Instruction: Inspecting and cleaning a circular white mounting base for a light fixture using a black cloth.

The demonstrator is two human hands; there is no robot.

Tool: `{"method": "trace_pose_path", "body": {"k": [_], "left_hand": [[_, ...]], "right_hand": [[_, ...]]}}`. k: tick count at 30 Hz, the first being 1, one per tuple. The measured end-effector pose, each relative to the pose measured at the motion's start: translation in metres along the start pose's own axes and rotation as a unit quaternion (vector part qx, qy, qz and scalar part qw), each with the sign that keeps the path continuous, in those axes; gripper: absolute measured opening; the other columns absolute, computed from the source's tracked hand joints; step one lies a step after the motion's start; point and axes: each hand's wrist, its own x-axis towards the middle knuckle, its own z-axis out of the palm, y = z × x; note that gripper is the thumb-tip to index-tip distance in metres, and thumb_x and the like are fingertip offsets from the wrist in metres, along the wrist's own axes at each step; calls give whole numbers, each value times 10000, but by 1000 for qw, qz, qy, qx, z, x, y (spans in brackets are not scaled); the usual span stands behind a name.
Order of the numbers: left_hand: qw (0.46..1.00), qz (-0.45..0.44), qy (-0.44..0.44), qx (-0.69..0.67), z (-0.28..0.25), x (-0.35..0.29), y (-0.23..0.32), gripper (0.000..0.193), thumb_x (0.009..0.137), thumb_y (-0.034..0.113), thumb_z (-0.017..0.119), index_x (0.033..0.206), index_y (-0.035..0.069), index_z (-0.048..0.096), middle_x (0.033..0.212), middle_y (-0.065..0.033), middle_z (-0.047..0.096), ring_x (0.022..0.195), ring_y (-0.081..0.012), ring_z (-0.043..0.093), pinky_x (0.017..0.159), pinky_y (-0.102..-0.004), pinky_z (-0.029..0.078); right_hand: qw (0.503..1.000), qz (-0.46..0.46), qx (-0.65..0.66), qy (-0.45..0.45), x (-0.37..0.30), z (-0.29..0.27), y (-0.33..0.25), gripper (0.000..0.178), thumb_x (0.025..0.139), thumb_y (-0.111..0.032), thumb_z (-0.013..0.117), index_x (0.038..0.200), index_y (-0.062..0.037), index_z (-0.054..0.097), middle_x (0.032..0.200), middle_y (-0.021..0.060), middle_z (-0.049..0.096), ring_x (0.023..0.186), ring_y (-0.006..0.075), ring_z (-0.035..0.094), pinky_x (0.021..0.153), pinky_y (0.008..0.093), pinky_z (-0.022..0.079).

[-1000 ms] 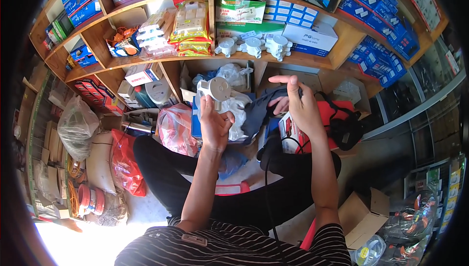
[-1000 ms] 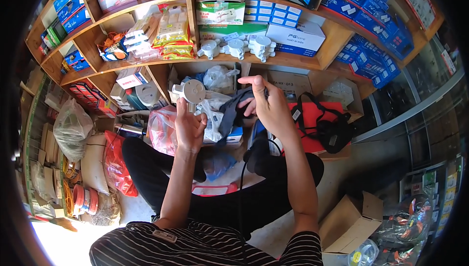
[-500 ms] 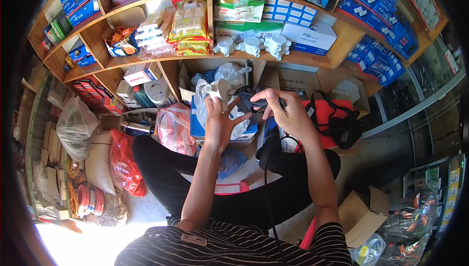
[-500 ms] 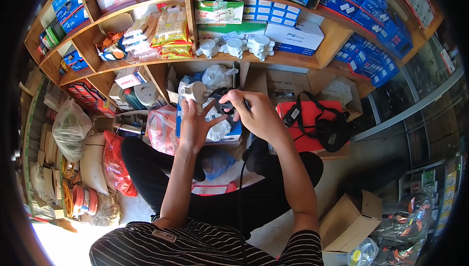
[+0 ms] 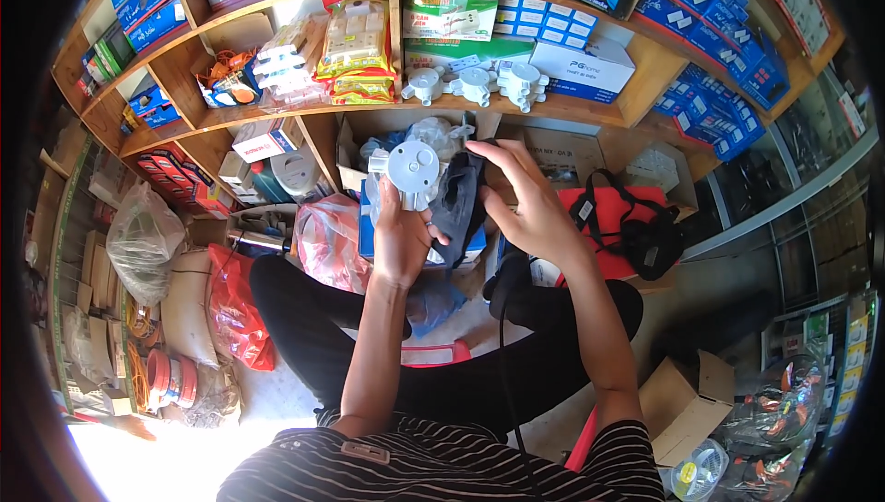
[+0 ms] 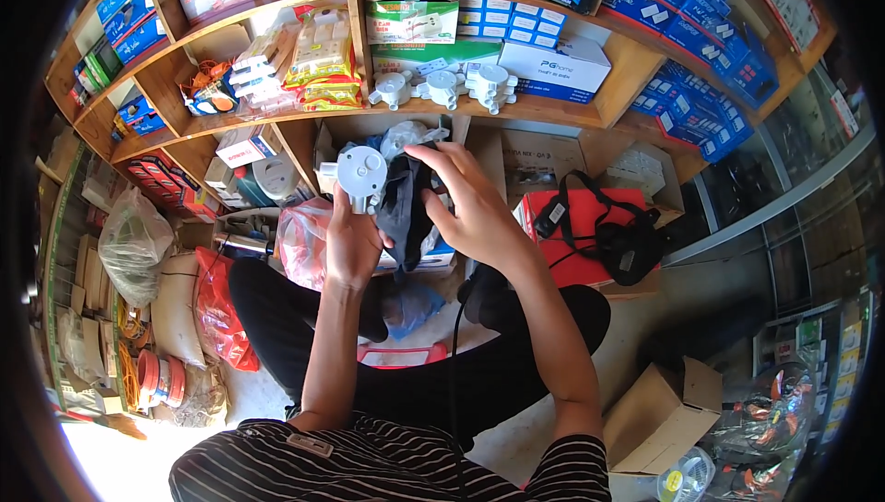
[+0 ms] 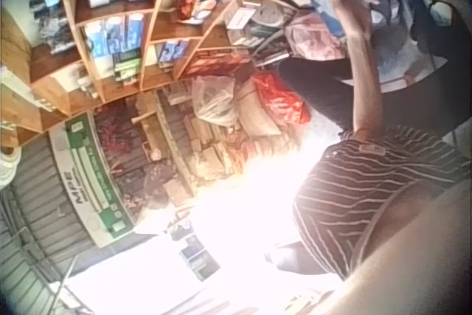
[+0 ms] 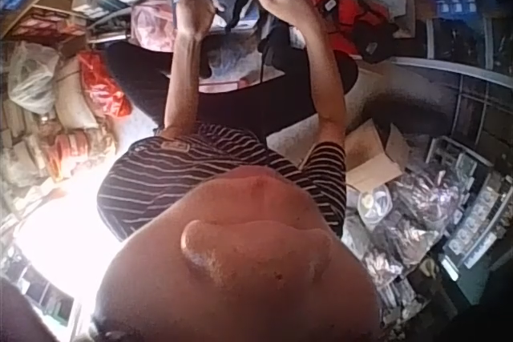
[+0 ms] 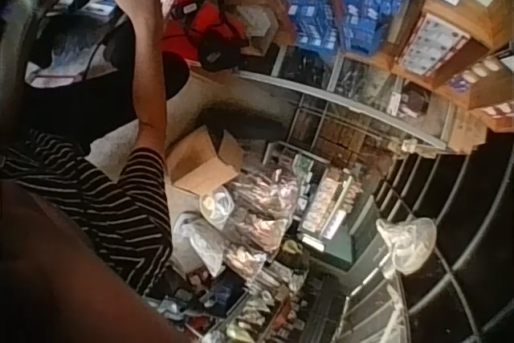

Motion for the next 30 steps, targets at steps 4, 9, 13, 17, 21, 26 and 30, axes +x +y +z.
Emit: {"method": "trace_pose_path", "body": {"k": [4,9,13,17,21,26,30], "left_hand": [[998,-1,-50,-49,23,-5,11,438,1077,442,426,1446,208,397,1269,-100,614,856,-219,707,543,-409,642],[999,7,-37,-38,9,-4,9,434,1077,443,427,1435,198,408,1272,-90,619,874,-211,708,532,-406,631],[999,7,11,-29,8,-5,13,448,1073,472,427,1429,200,415,1270,-78,616,861,-206,694,469,-349,571],[1000,11,28,-7,8,-5,20,465,1076,486,405,1446,205,412,1320,-74,584,830,-171,663,422,-267,490],[1000,14,1,-1,15,-10,25,474,1083,478,385,1470,206,406,1347,-86,576,813,-160,660,395,-227,467],[1000,7,4,-3,21,-10,23,476,1086,471,375,1474,196,407,1340,-99,583,803,-167,671,411,-249,509],[1000,1,19,-22,20,-8,23,468,1091,448,371,1471,178,417,1333,-109,590,821,-195,694,470,-293,583]], "right_hand": [[982,149,98,-65,-4,2,-2,526,808,53,669,1309,-73,572,1121,142,580,1069,342,606,911,402,488],[997,-4,-63,40,0,3,12,337,790,42,692,1111,-38,627,1016,117,561,886,305,623,767,363,505],[993,63,-16,102,-1,-5,6,272,798,72,674,1038,-32,602,953,94,565,768,247,614,689,336,496],[968,32,-52,242,-5,-5,19,288,791,88,691,1018,-4,540,932,86,586,802,192,609,739,306,495],[954,35,16,297,0,0,26,301,878,60,671,1110,-3,491,912,68,595,801,133,597,715,261,488],[909,208,220,285,-2,-1,29,217,949,-12,630,1124,-20,502,897,48,621,717,101,610,598,219,493],[788,303,439,309,-7,-2,44,196,1060,-207,514,1191,-62,500,903,47,654,685,139,654,548,251,531]]}}
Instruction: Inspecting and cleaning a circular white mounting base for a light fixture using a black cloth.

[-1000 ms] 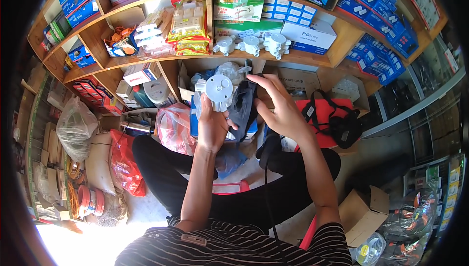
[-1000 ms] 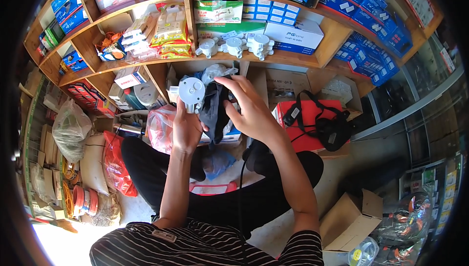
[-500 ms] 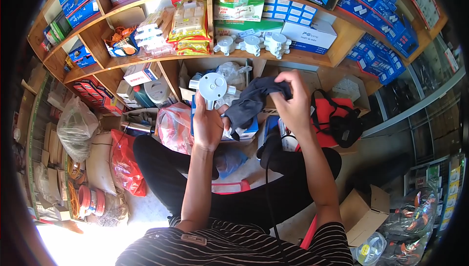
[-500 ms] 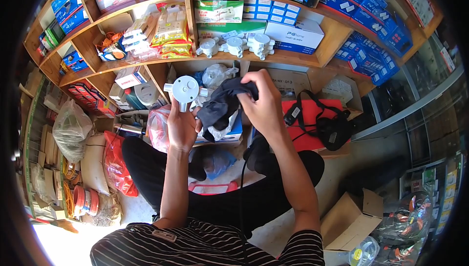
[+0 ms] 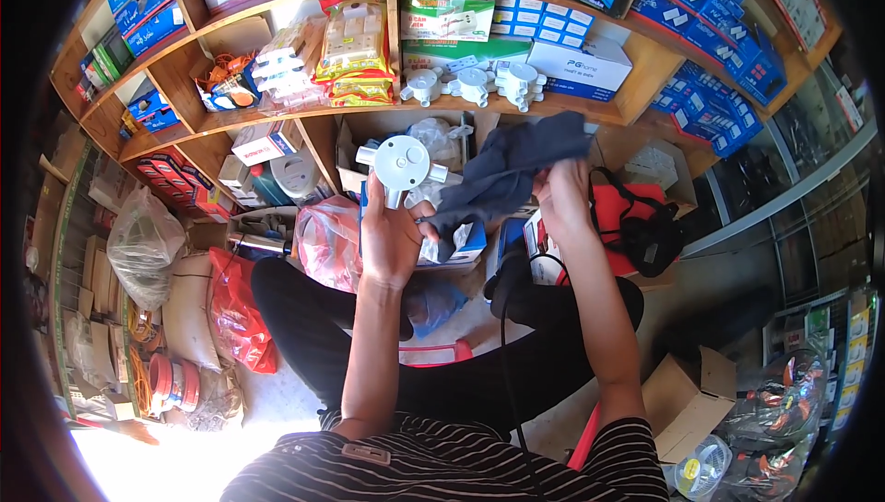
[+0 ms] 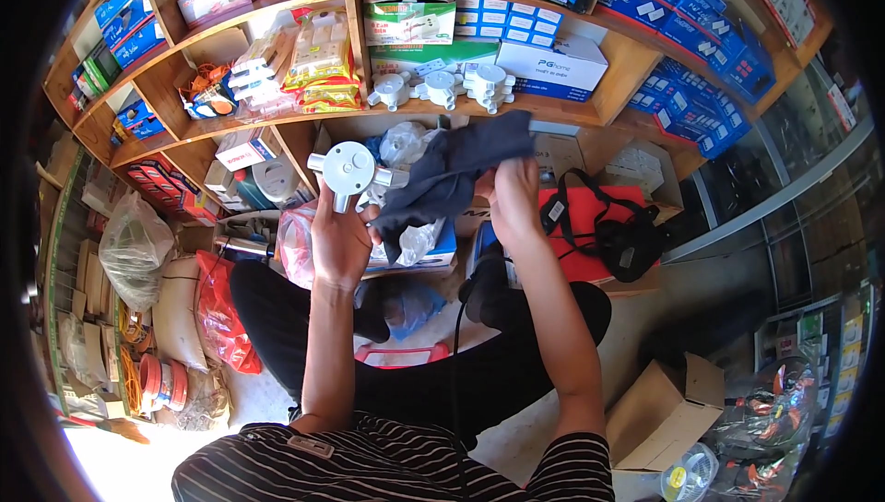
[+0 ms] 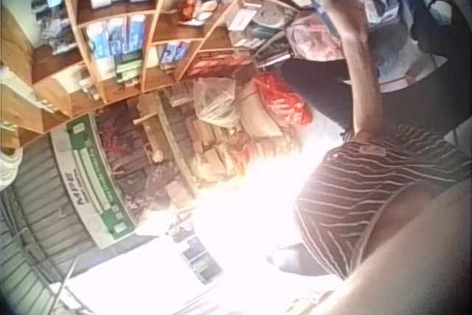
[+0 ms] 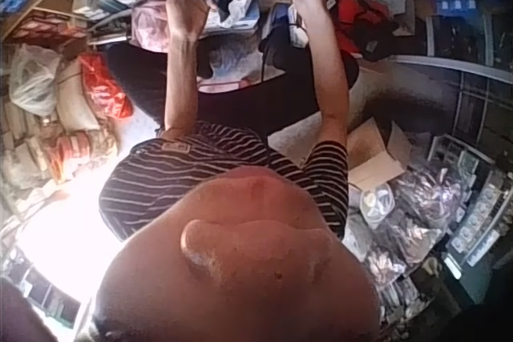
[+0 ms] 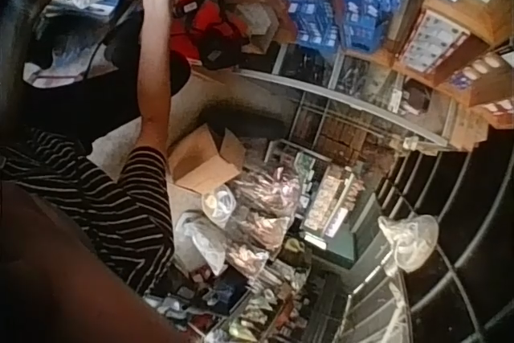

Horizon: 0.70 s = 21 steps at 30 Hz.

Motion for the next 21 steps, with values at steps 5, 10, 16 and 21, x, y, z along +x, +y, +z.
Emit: {"method": "trace_pose_path", "body": {"k": [5,10,16,21], "left_hand": [[999,2,-21,-41,0,-1,2,466,1093,434,369,1465,158,425,1316,-121,597,842,-218,706,539,-351,638],[998,-28,-43,-40,-1,-1,-4,493,1084,473,387,1455,151,421,1233,-131,620,853,-247,696,589,-419,649],[998,-21,-27,-45,14,-2,-5,484,1080,469,397,1429,138,450,1257,-95,613,942,-243,688,698,-413,641],[994,22,-7,106,6,-3,-7,541,998,224,621,1480,179,380,1326,-76,578,1007,-225,677,714,-391,637]], "right_hand": [[968,136,131,-168,-1,9,-8,371,1061,-352,547,1243,-29,573,1276,149,592,1163,259,610,1012,434,489],[965,102,14,-241,-14,21,-7,514,1009,-204,649,1448,0,478,1280,126,606,1175,214,604,1026,367,483],[955,38,-90,-279,-24,26,7,414,942,-47,702,1335,24,595,1195,80,651,1092,135,625,992,275,494],[981,9,-7,-192,-24,27,3,196,940,-6,690,1130,-7,642,1116,58,658,1058,117,632,969,258,498]]}}
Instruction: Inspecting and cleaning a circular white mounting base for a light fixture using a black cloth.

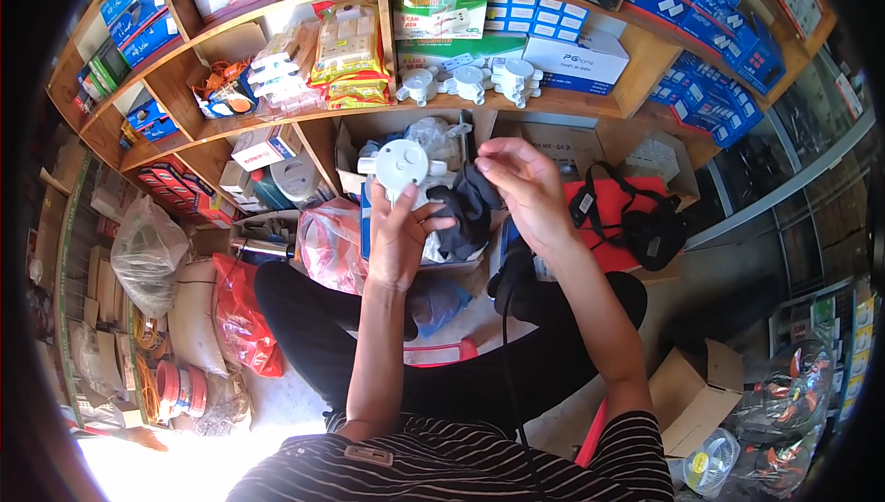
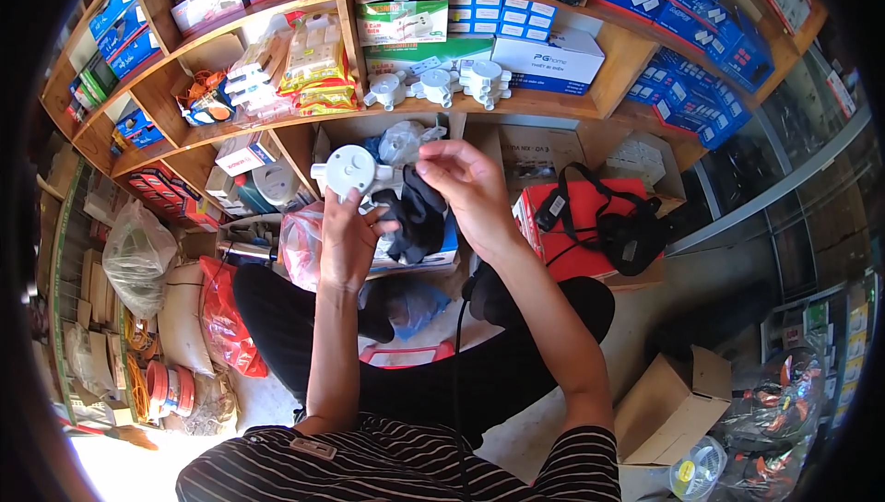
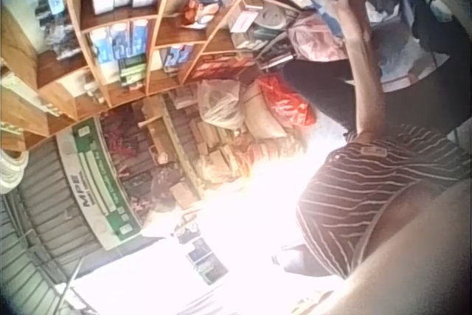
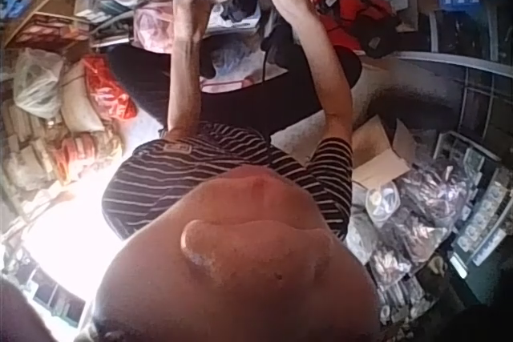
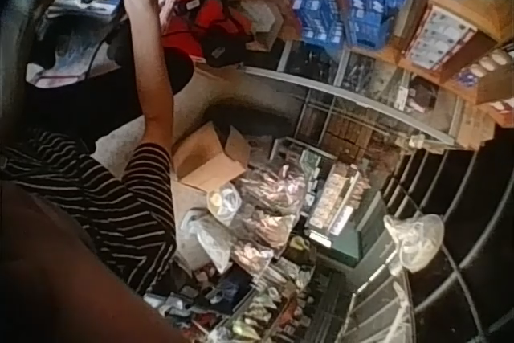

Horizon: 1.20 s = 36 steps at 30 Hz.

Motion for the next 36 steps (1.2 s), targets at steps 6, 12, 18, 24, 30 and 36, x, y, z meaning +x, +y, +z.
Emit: {"method": "trace_pose_path", "body": {"k": [6,12,18,24,30,36], "left_hand": [[999,-31,-22,-8,9,0,-2,537,954,93,665,1406,169,384,1277,-68,569,1076,-195,631,768,-431,633],[989,-75,-126,-21,0,-7,-19,874,804,362,871,1450,155,320,1343,-76,521,1223,-226,573,966,-417,554],[980,-112,-164,-3,-12,-9,-32,864,797,257,892,1430,162,310,1303,-56,494,1206,-194,561,983,-357,489],[997,-32,-59,-32,6,-5,-16,608,918,16,692,1420,119,366,1228,-103,591,1131,-228,624,964,-416,533],[995,-13,-5,-97,0,4,-6,388,946,43,547,1331,61,498,1250,-136,628,1163,-265,627,968,-475,532],[994,-14,14,-107,-12,7,-6,336,990,108,519,1325,100,491,1243,-134,631,1147,-276,635,951,-473,535]], "right_hand": [[993,-47,102,-21,-15,16,-22,211,948,36,648,1149,-17,612,1161,83,626,1113,161,628,991,296,500],[983,-61,2,-175,-22,26,-13,245,937,10,664,1172,15,596,1179,96,598,1197,199,600,1068,361,469],[972,-23,-103,-209,-28,32,4,160,987,-79,646,1112,20,645,1121,75,615,1076,153,596,935,310,481],[874,-291,-362,-142,-26,37,-7,107,956,-65,655,1043,-2,653,988,134,654,854,268,665,782,344,526],[773,-322,-539,-87,-15,26,-9,224,891,-143,736,1071,-34,659,1006,118,646,932,320,653,799,407,539],[796,-220,-554,-107,-14,16,5,256,888,-224,754,1048,-41,672,975,92,658,882,313,664,814,424,531]]}}
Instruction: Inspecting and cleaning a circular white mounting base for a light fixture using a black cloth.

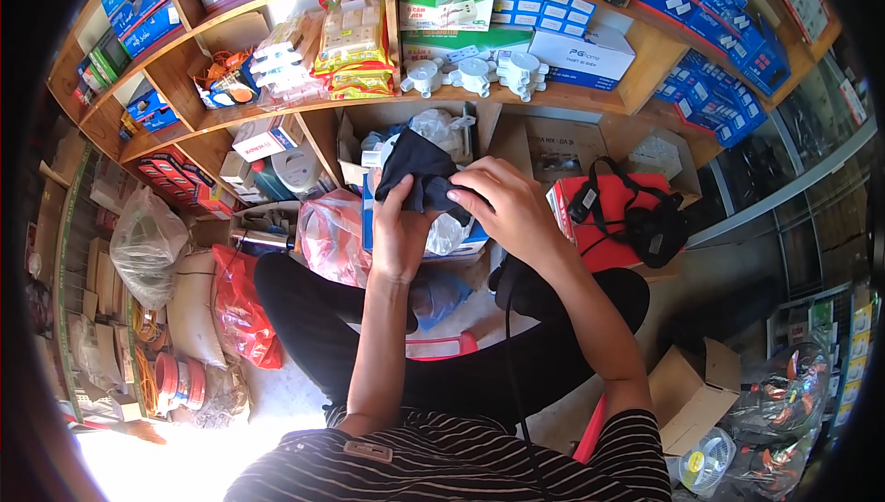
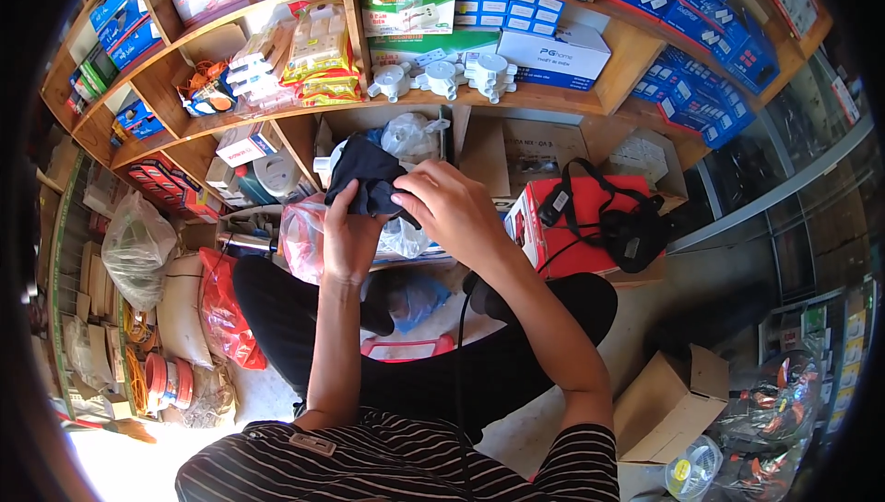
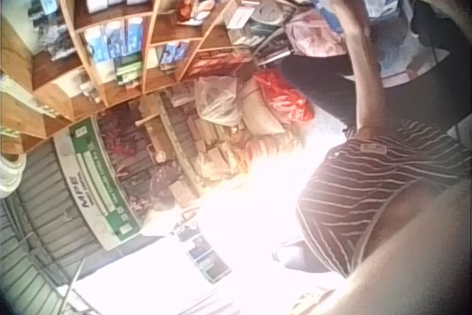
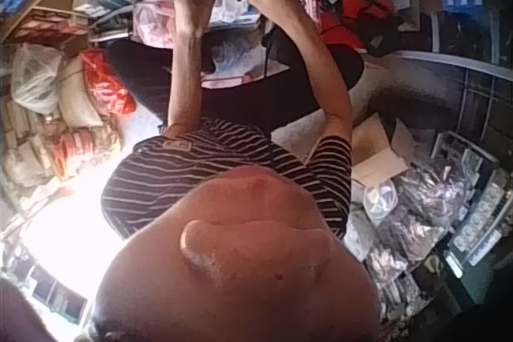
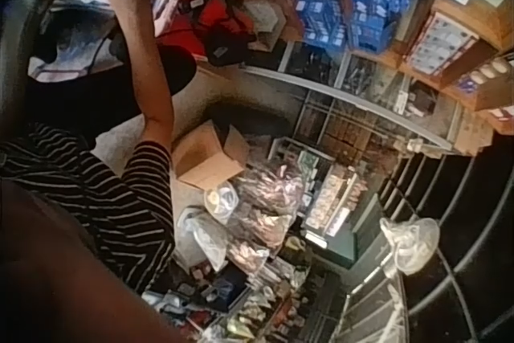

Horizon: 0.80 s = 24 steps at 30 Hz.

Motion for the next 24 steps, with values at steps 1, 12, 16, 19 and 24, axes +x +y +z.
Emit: {"method": "trace_pose_path", "body": {"k": [1,12,16,19,24], "left_hand": [[1000,-16,6,-12,0,1,0,327,1007,137,517,1330,112,480,1255,-134,626,1139,-279,639,937,-471,540],[979,-86,124,140,-23,2,3,323,1021,379,561,1229,136,518,1086,-44,634,715,-201,645,569,-237,508],[990,-46,99,91,-21,6,-4,386,1028,389,556,1236,65,589,1090,-42,657,931,-175,669,807,-295,544],[990,-31,-5,135,-6,-1,-18,372,1028,328,566,1287,60,581,1164,-51,663,1063,-178,651,931,-309,515],[991,-118,22,60,11,-25,-46,505,1064,330,480,1492,65,427,1402,-97,562,1247,-212,589,1049,-355,489]], "right_hand": [[1000,-18,3,21,1,0,1,231,898,-215,746,1020,-33,675,953,97,663,862,310,665,797,412,527],[898,170,402,-49,2,-23,0,236,1064,-249,574,1083,-14,568,870,-16,569,822,57,534,696,244,447],[852,124,504,-73,0,-35,-15,202,1061,-203,569,1128,-15,540,1002,25,598,941,109,606,842,293,525],[896,45,438,-61,-10,-22,-7,224,1040,-173,590,1195,-12,590,1128,91,642,1070,204,661,927,374,541],[982,-147,-104,-60,4,-8,-8,383,983,-264,629,1308,-61,625,1379,111,614,1342,288,525,1112,448,399]]}}
